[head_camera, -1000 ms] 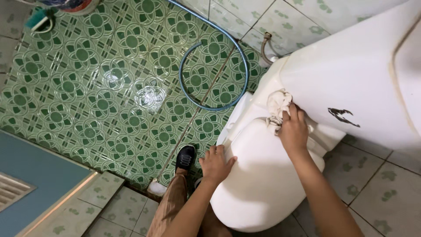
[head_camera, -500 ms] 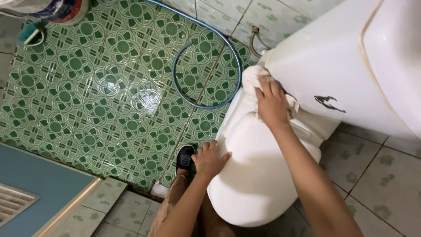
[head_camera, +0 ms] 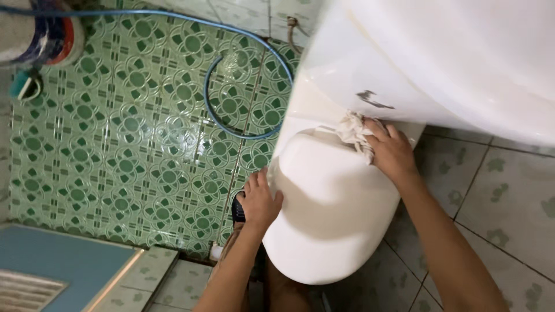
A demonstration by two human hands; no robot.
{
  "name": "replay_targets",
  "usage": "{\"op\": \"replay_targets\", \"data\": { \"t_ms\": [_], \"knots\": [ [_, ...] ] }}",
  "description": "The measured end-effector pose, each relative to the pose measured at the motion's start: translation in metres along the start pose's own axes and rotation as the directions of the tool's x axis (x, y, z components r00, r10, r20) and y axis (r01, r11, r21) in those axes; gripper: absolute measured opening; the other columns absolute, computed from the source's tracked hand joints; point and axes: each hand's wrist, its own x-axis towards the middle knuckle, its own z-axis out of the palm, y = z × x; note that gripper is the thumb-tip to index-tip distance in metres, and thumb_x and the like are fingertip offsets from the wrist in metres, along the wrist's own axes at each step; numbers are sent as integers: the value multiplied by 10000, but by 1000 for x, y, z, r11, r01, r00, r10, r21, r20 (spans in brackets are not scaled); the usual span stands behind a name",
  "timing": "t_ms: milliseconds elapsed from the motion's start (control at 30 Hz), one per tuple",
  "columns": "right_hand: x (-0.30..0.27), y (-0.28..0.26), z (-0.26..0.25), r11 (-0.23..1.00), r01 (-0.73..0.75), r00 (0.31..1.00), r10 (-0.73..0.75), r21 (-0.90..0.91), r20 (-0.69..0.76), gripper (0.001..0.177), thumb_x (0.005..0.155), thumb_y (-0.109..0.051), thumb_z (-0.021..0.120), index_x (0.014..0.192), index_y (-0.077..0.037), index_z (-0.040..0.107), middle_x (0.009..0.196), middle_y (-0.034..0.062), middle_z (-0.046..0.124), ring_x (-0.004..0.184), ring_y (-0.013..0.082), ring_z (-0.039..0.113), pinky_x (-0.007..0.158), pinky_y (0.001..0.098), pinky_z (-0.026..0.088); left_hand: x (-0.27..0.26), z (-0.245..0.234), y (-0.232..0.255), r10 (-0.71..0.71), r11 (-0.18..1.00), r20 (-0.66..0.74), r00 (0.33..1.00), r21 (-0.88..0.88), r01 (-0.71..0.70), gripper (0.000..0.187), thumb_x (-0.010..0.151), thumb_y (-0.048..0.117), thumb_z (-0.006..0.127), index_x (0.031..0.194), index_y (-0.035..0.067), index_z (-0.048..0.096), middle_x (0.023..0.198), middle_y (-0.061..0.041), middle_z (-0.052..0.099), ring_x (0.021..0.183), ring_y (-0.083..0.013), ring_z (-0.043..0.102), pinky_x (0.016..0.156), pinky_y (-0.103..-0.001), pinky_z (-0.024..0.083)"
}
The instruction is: The person cleans a toilet by hand using a white cloth, wiping the exterior surfaces, the lid, the seat, and the rim.
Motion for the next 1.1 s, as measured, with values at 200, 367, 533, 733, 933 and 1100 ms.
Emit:
{"op": "replay_targets", "data": {
  "t_ms": [200, 367, 533, 733, 933, 1100],
  "knots": [
    [-27, 16, 15, 990, -135, 983, 139, 38, -120, 353, 819, -148, 748, 1172, -145, 752, 1517, -53, 535, 1193, 271, 533, 1026, 400, 510, -11, 7, 51, 286, 920, 54, 957, 262, -290, 957, 863, 454, 712, 1591, 110, 194, 1631, -143, 208, 1498, -298, 247, 1169, -612, 211],
    [-55, 43, 37, 866, -429, 895, 445, 256, -5, 330, 887, -182, 788, 1210, -128, 747, 1481, 39, 564, 1268, 295, 533, 988, 450, 489, -28, 15, 78, 357, 795, 225, 907, 437, -421, 1102, 836, 568, 733, 1621, 171, 69, 1697, -89, -58, 1570, -272, 22, 1222, -628, 114],
    [-114, 125, 99, 707, -573, 787, 616, 415, 38, 425, 940, -88, 680, 1364, -113, 683, 1440, 157, 599, 1300, 330, 586, 1101, 410, 496, -28, 29, 83, 277, 772, 271, 922, 508, -382, 1213, 795, 566, 784, 1640, 156, 15, 1712, -90, -116, 1581, -273, -17, 1220, -644, 96],
    [-124, 144, 103, 689, -643, 712, 699, 334, -68, 497, 936, -153, 644, 1428, -82, 635, 1349, 313, 543, 1224, 471, 518, 1016, 518, 419, -23, 48, 82, 258, 735, 203, 945, 594, -328, 1278, 764, 578, 805, 1643, 132, -9, 1718, -114, -100, 1581, -299, 6, 1221, -653, 111],
    [-42, 73, 72, 782, -394, 767, 569, 483, -295, 611, 828, -72, 647, 1430, -109, 552, 1451, 293, 465, 1218, 501, 500, 942, 553, 500, -22, 50, 84, 237, 707, 177, 955, 643, -294, 1322, 711, 608, 827, 1627, 122, 8, 1710, -110, -59, 1577, -297, 44, 1210, -665, 147],
    [-55, 76, 80, 720, -504, 763, 630, 477, -145, 630, 861, -82, 658, 1469, -150, 505, 1477, 245, 469, 1247, 490, 515, 946, 548, 500, -23, 52, 81, 256, 688, 130, 958, 671, -275, 1318, 687, 626, 827, 1625, 122, 51, 1720, -105, -22, 1583, -290, 71, 1204, -681, 185]
  ]
}}
